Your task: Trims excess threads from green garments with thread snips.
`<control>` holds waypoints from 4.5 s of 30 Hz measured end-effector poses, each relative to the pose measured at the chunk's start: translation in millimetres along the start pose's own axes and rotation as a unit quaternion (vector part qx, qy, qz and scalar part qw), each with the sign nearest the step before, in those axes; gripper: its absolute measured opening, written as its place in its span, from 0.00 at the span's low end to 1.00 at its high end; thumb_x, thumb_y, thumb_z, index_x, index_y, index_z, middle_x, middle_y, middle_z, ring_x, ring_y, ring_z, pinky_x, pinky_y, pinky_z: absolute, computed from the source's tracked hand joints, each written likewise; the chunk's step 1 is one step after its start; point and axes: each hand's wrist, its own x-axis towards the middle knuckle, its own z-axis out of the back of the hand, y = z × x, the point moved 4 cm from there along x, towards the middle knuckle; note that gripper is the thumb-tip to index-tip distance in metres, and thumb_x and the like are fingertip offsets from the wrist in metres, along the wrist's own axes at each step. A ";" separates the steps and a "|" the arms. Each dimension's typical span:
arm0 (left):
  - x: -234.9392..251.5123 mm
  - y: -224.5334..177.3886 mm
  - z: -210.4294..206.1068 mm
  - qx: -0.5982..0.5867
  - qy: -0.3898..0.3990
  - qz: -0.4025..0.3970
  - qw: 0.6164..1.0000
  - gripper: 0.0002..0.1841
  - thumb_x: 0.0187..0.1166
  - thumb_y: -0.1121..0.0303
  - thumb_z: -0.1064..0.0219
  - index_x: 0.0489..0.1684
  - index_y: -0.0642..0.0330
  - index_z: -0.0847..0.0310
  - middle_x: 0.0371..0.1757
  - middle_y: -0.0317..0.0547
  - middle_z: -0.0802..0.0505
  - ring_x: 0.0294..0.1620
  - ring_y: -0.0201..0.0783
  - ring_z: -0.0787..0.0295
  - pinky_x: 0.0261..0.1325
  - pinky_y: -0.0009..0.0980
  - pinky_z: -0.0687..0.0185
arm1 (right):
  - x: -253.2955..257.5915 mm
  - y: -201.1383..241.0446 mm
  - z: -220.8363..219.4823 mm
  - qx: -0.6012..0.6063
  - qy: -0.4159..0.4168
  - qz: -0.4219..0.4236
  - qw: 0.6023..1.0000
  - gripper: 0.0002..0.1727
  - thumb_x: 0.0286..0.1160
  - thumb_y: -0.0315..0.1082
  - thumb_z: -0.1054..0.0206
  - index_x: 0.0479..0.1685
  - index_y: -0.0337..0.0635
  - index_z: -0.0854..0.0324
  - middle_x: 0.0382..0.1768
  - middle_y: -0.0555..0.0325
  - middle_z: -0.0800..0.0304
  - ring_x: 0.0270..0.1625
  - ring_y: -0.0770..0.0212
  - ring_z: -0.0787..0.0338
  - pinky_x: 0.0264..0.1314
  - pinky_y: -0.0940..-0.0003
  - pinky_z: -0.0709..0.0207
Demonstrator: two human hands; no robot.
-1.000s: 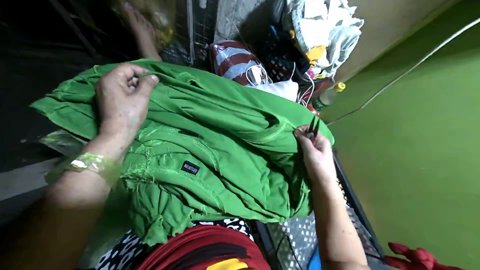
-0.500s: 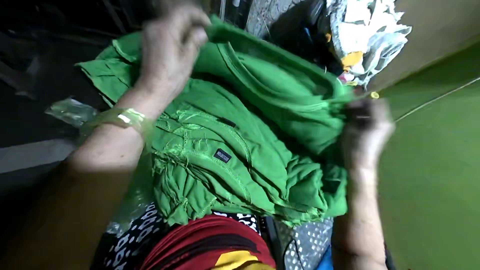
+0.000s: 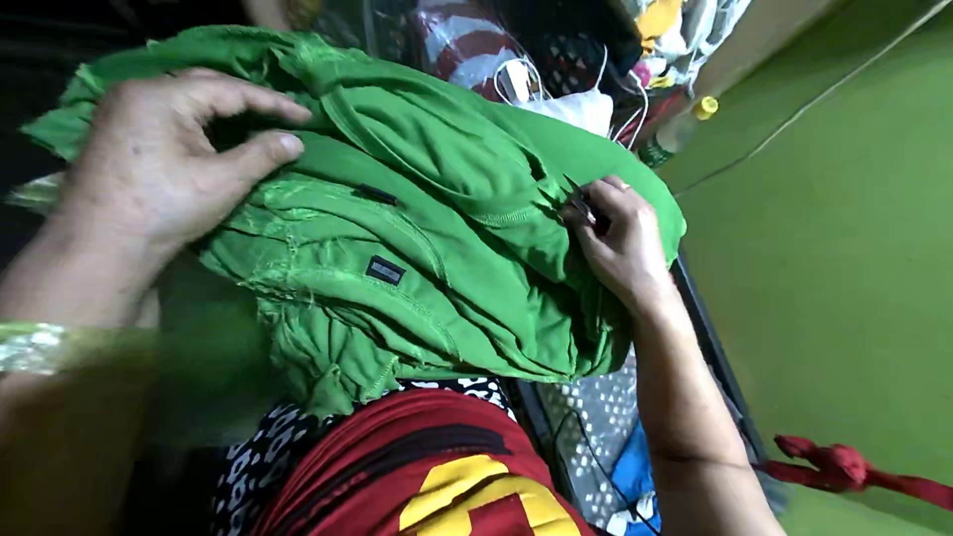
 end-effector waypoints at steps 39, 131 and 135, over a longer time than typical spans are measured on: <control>-11.7 -53.2 -29.6 0.127 -0.148 0.125 0.973 0.11 0.80 0.70 0.32 0.47 0.72 0.11 0.49 0.71 0.12 0.55 0.70 0.15 0.63 0.67 0.28 | 67.1 92.5 -41.0 -0.035 0.033 0.145 0.988 0.26 0.67 0.48 0.22 0.50 0.32 0.15 0.36 0.44 0.10 0.28 0.45 0.10 0.25 0.46 0.20; -42.3 -68.5 -45.6 0.056 -0.222 0.144 0.963 0.08 0.88 0.71 0.40 0.51 0.66 0.17 0.46 0.56 0.11 0.37 0.44 0.12 0.44 0.39 0.14 | 130.4 95.7 -90.6 0.149 0.263 0.251 0.919 0.14 0.73 0.30 0.28 0.56 0.38 0.14 0.41 0.49 0.08 0.42 0.54 0.08 0.47 0.49 0.16; -41.6 -68.7 -46.1 0.059 -0.229 0.144 0.961 0.09 0.89 0.69 0.41 0.52 0.66 0.18 0.45 0.56 0.10 0.38 0.45 0.11 0.45 0.40 0.14 | 125.8 103.2 -93.8 0.104 0.220 0.274 0.930 0.14 0.74 0.30 0.29 0.57 0.38 0.14 0.42 0.45 0.08 0.43 0.45 0.07 0.45 0.40 0.16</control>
